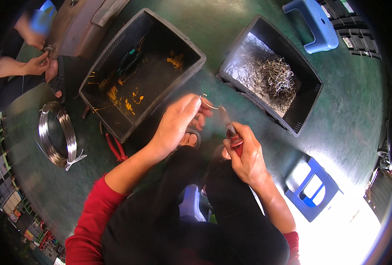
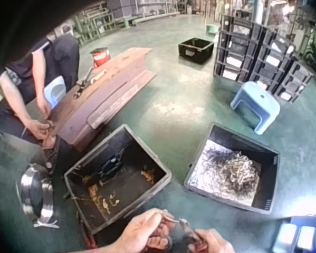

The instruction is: The person uses pliers to bend small pieces of metal wire into hooks and places them into a black crate. They repeatedly pick up wire segments, bend them, and deposit the finished hooks into the crate.

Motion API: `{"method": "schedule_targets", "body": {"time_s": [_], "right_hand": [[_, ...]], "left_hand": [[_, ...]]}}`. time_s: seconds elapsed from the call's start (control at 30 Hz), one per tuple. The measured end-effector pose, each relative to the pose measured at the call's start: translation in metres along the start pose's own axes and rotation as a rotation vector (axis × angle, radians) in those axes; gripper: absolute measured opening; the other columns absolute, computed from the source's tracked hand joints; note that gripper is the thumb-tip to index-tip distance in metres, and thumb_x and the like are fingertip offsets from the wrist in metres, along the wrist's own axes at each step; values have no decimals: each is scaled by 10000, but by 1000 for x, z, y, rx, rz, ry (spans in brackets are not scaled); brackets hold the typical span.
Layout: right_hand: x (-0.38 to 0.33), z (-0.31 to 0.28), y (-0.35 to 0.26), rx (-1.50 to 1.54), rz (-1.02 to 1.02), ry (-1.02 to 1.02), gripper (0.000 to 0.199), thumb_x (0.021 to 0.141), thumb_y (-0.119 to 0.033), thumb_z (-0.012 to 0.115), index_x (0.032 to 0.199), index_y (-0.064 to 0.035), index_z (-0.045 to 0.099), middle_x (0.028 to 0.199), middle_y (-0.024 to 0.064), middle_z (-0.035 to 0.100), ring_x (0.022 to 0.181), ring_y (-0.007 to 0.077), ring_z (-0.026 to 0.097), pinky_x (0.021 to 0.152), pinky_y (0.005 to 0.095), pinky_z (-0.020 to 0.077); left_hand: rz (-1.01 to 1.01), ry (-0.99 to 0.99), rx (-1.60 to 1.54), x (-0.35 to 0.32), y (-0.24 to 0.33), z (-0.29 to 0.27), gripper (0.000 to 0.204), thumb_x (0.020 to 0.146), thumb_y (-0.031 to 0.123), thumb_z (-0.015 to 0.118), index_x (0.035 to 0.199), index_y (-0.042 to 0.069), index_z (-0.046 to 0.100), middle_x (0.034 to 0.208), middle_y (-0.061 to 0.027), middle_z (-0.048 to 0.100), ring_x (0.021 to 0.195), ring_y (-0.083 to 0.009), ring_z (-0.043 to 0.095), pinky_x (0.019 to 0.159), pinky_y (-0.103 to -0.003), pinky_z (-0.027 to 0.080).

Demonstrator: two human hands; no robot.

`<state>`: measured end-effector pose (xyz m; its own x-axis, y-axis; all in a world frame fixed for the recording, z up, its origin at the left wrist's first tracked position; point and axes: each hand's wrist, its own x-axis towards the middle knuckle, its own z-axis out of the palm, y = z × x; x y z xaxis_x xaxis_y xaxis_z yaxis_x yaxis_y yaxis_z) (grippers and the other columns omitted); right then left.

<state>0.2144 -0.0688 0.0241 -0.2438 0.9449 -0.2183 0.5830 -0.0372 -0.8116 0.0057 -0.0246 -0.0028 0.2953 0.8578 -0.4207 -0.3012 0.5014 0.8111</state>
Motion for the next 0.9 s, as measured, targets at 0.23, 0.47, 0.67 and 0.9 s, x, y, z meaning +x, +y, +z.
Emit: {"method": "schedule_targets", "body": {"time_s": [0.23,0.47,0.67,0.9], "right_hand": [[-6,3,1,-27,68,-59,388,878,-66,674,1234,-32,523,1030,164,604,921,329,661,775,415,528],[-4,-16,-1,191,264,-246,367,929,-147,638,1247,-1,529,1016,124,658,952,211,643,886,336,485],[3,-21,-7,201,246,-269,403,935,-165,628,1286,0,520,1027,123,661,954,203,641,894,334,482],[2,-19,-10,230,271,-277,420,922,-176,647,1261,36,519,1089,195,663,1057,338,636,931,395,479]], "left_hand": [[-49,147,-98,0,-8,12,319,1014,262,546,1170,1,641,1089,-84,675,989,-170,646,858,-304,504],[295,109,701,13,5,-7,111,942,54,604,993,-30,655,905,-100,691,802,-214,684,711,-311,534],[711,108,1126,13,6,-5,128,838,37,686,956,9,646,780,-120,589,728,-313,598,660,-389,474],[849,85,1349,9,8,-1,191,805,37,692,990,24,644,774,-83,526,723,-258,554,652,-355,438]]}}
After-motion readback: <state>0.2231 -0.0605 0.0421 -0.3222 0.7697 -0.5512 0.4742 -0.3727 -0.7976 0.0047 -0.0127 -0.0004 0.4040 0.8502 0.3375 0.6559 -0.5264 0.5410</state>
